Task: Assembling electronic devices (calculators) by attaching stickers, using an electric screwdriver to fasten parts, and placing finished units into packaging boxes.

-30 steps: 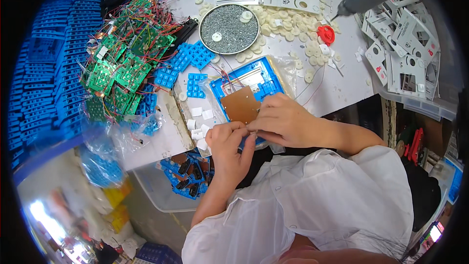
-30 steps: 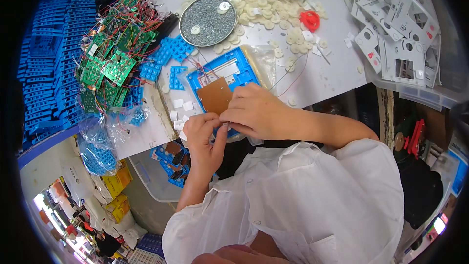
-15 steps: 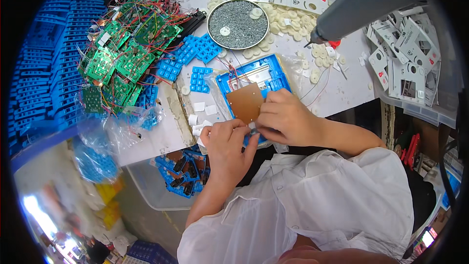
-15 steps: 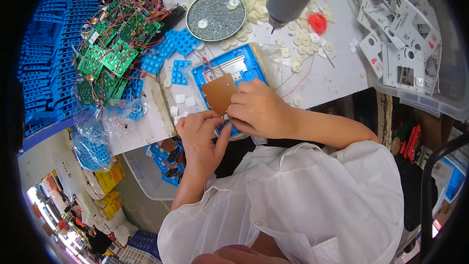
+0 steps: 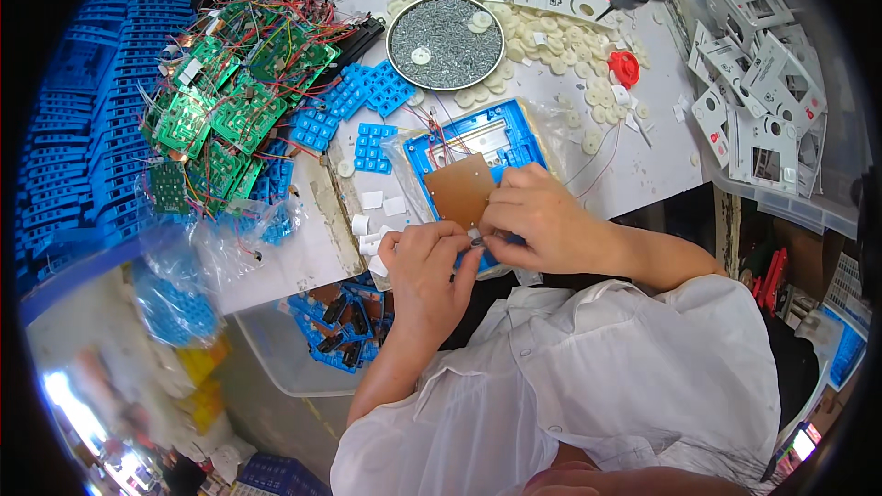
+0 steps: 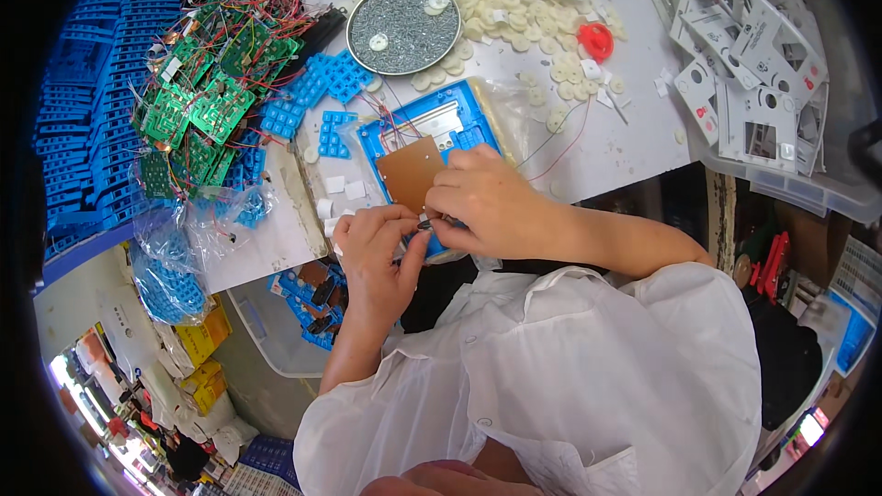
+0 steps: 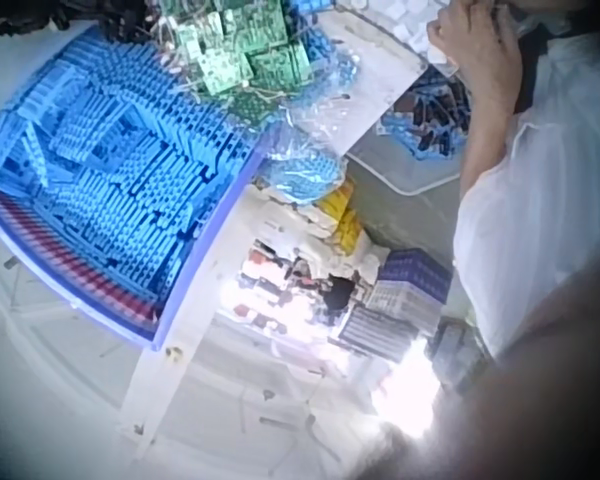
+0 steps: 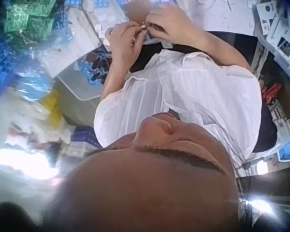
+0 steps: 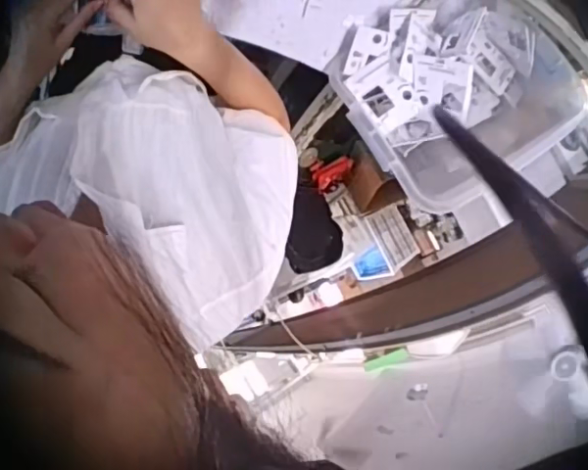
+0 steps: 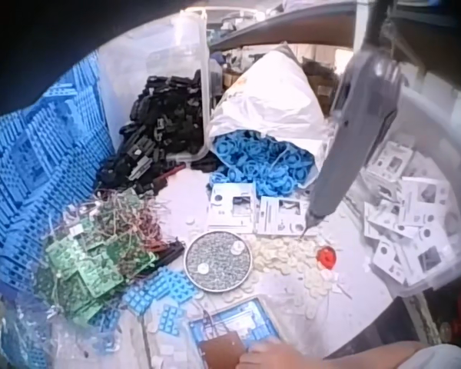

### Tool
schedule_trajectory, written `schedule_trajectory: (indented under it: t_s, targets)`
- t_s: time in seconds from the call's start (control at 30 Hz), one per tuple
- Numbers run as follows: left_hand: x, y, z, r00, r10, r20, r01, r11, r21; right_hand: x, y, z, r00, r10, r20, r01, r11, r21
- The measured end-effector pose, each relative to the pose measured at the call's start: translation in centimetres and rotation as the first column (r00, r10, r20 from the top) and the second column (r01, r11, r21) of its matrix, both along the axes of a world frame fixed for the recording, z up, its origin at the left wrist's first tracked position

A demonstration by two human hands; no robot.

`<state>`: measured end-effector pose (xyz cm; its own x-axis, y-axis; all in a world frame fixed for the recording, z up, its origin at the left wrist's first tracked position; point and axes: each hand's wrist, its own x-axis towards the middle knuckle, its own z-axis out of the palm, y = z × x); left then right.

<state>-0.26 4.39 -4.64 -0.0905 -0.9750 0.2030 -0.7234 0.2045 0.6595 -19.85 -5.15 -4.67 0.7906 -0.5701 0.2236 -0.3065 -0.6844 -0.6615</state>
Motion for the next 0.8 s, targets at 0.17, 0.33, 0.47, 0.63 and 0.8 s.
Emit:
schedule_trajectory:
  t_s: [0.17,0.33,0.47,0.63,0.8]
  targets:
    - [0.3,-0.3,0.1,0.999,-0.037,0.009,0.037,0.999,-0.024,-0.1,-0.1,0.2,1.000,-0.016,0.008,0.016,0.999,0.037]
    - [0.1,-0.6,0.1,0.996,-0.074,-0.047,0.073,0.997,-0.013,-0.3,-0.3,0.0,0.999,-0.025,0.037,0.023,0.998,0.057]
    - [0.3,-0.8,0.1,0.981,-0.115,-0.159,0.123,0.991,0.043,-0.3,-0.4,0.1,0.999,-0.023,0.049,0.019,0.996,0.083]
    - [1.1,-0.8,-0.1,0.963,-0.127,-0.239,0.154,0.983,0.098,-0.7,-0.6,-0.1,0.997,-0.031,0.065,0.022,0.990,0.138]
    - [0.9,-0.9,0.5,0.968,-0.088,-0.234,0.115,0.988,0.103,-0.7,-0.7,0.0,0.998,-0.027,0.064,0.017,0.988,0.151]
